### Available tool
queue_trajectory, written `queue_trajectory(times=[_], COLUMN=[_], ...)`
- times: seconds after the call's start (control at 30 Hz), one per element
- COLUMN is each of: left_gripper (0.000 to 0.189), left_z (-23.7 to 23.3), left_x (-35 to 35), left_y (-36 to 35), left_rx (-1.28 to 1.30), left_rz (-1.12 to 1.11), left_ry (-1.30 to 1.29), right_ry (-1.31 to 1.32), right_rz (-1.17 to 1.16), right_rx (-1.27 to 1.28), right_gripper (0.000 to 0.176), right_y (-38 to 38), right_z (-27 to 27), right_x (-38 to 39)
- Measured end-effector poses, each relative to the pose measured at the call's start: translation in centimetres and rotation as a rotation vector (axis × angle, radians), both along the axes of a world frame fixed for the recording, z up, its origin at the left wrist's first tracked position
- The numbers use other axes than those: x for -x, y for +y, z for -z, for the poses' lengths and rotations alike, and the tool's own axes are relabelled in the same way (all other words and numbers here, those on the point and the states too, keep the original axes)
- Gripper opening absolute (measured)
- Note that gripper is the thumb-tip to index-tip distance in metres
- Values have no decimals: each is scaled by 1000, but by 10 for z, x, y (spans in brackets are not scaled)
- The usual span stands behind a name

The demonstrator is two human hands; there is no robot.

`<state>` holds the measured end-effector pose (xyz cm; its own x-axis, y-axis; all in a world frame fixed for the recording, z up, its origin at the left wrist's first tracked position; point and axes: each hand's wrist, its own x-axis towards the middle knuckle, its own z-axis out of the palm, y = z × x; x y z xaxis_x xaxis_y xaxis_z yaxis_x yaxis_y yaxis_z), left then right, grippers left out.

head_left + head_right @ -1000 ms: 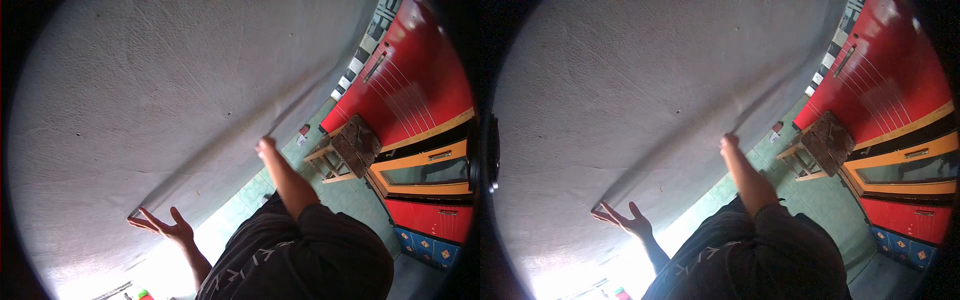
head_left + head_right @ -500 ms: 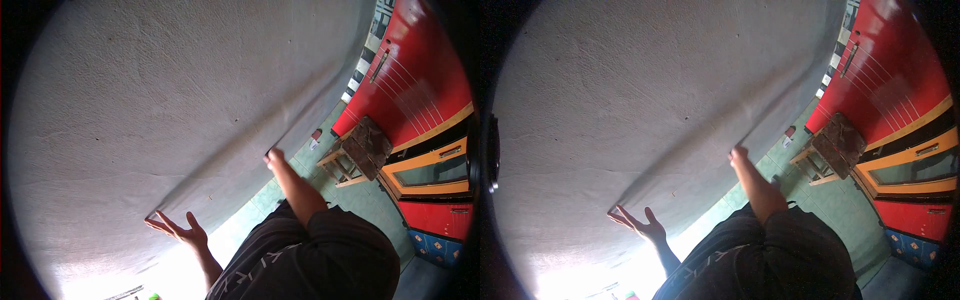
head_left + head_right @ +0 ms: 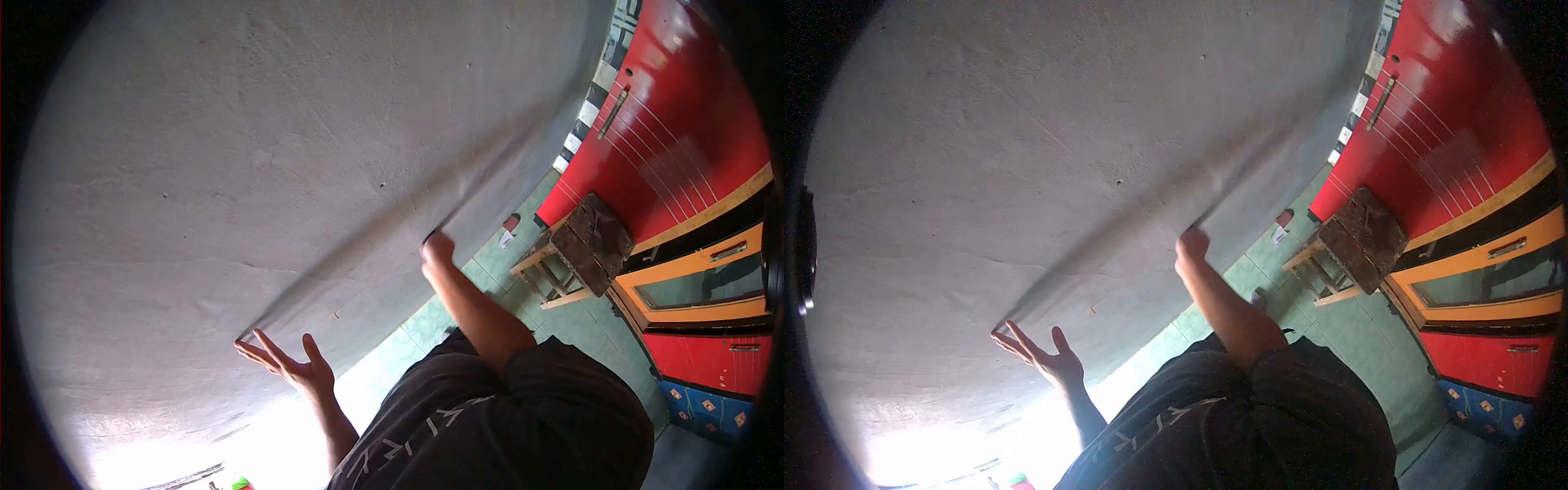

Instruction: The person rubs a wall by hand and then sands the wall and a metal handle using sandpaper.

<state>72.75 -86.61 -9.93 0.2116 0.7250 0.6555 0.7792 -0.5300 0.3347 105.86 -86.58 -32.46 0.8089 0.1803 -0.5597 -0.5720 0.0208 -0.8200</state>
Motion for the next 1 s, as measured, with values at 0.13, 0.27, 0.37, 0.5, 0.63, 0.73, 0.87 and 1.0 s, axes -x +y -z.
queue_trajectory(times=[0.13,0.27,0.37,0.5,0.63,0.73,0.87,1.0], left_gripper=[83,85,84,89,91,91,92,93], left_z=[-2,14,12,7,12,9,10,10], left_x=[0,2,-3,-5,-7,-11,-8,-11], left_y=[-7,-6,-7,-10,-6,-10,-8,-11], left_rx=[18,49,63,89,79,84,94,117], left_rz=[10,22,25,49,47,35,39,38], left_ry=[-19,-36,-49,-78,-90,-111,-121,-134], right_ry=[-601,-1118,-1580,-1346,-1615,-1949,-1607,-1986], right_rz=[204,109,-134,-40,-55,-432,55,-57], right_rx=[-115,-227,-199,-199,-187,-255,-276,-286], right_gripper=[42,52,61,62,53,52,49,46], right_y=[-14,-19,-23,-29,-23,-20,-2,-8], right_z=[-127,-254,-264,-255,-277,-277,-309,-326], right_x=[-80,-20,22,-20,10,7,-19,-8])
